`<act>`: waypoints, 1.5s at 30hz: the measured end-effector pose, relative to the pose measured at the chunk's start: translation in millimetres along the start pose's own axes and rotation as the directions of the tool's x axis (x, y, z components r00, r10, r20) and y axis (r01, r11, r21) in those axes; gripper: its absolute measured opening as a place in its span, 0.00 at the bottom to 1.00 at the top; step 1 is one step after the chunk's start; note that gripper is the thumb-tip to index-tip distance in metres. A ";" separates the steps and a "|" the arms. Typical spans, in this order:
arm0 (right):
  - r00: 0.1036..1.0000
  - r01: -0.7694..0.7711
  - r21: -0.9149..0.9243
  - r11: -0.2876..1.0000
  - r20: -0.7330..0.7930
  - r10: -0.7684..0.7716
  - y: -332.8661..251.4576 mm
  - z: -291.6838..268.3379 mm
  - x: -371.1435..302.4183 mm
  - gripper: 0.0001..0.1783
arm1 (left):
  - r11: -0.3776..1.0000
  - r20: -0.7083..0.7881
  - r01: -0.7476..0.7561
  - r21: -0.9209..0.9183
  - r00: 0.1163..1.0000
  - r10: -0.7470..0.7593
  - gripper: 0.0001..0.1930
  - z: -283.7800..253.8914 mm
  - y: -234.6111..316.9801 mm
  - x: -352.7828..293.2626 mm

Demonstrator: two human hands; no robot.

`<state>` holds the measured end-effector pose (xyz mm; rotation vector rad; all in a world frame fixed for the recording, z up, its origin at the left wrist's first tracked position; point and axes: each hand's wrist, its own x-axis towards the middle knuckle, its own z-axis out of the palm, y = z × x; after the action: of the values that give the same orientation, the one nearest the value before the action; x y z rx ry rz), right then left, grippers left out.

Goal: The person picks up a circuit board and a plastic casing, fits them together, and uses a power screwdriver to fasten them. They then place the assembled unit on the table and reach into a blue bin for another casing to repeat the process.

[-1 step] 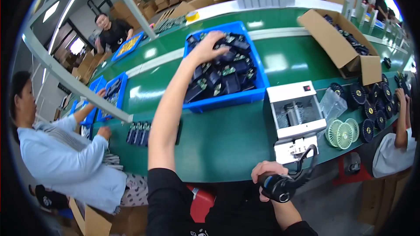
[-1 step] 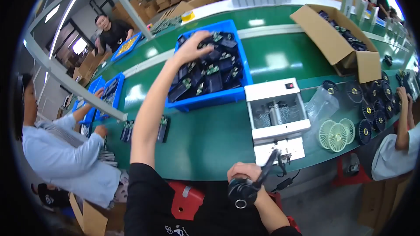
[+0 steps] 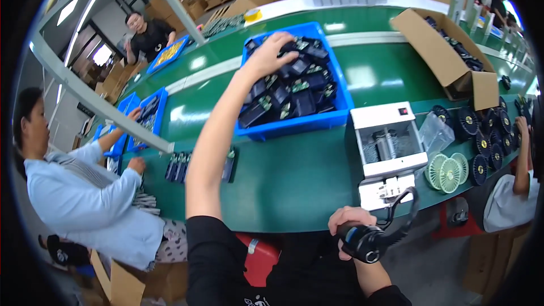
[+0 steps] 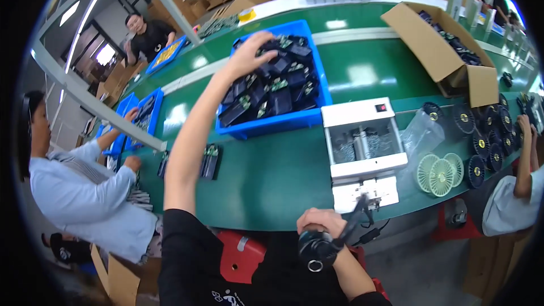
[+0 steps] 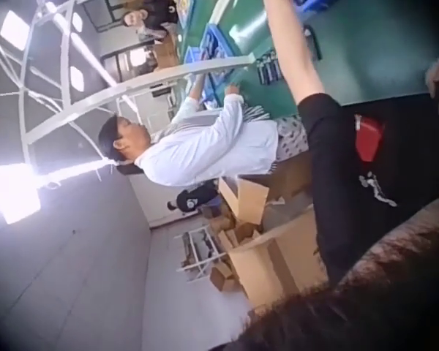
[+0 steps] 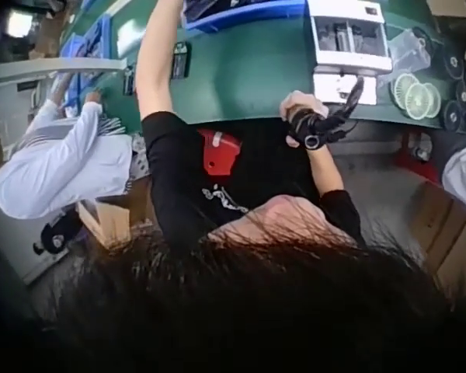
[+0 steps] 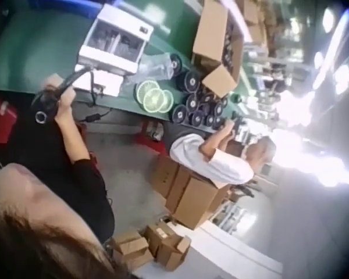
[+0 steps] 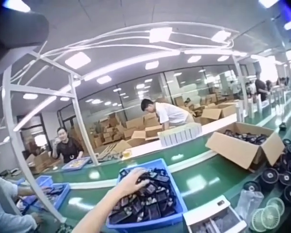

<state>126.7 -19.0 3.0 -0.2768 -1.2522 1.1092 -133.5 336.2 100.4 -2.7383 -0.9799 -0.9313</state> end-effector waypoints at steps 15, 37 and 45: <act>0.992 0.121 -0.008 0.993 0.028 -0.121 14.7 -4.0 -10.1 0.46 | 0.896 0.456 0.429 0.115 0.778 -0.432 0.19 -121.6 117.8 -249.3; 0.939 0.166 -0.108 0.980 -0.286 -0.191 -121.9 -32.1 46.6 0.48 | 0.842 0.266 0.475 -0.256 0.872 -0.411 0.15 -31.0 218.5 -222.4; 0.966 0.038 -0.319 0.947 -0.231 -0.116 -97.6 -42.8 65.6 0.52 | 0.853 0.210 0.361 -0.376 0.930 -0.301 0.15 14.3 270.6 -185.3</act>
<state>207.2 1.1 96.8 -0.5832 -1.2001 0.7776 -76.2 24.7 14.0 -3.0724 -1.4767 -1.1128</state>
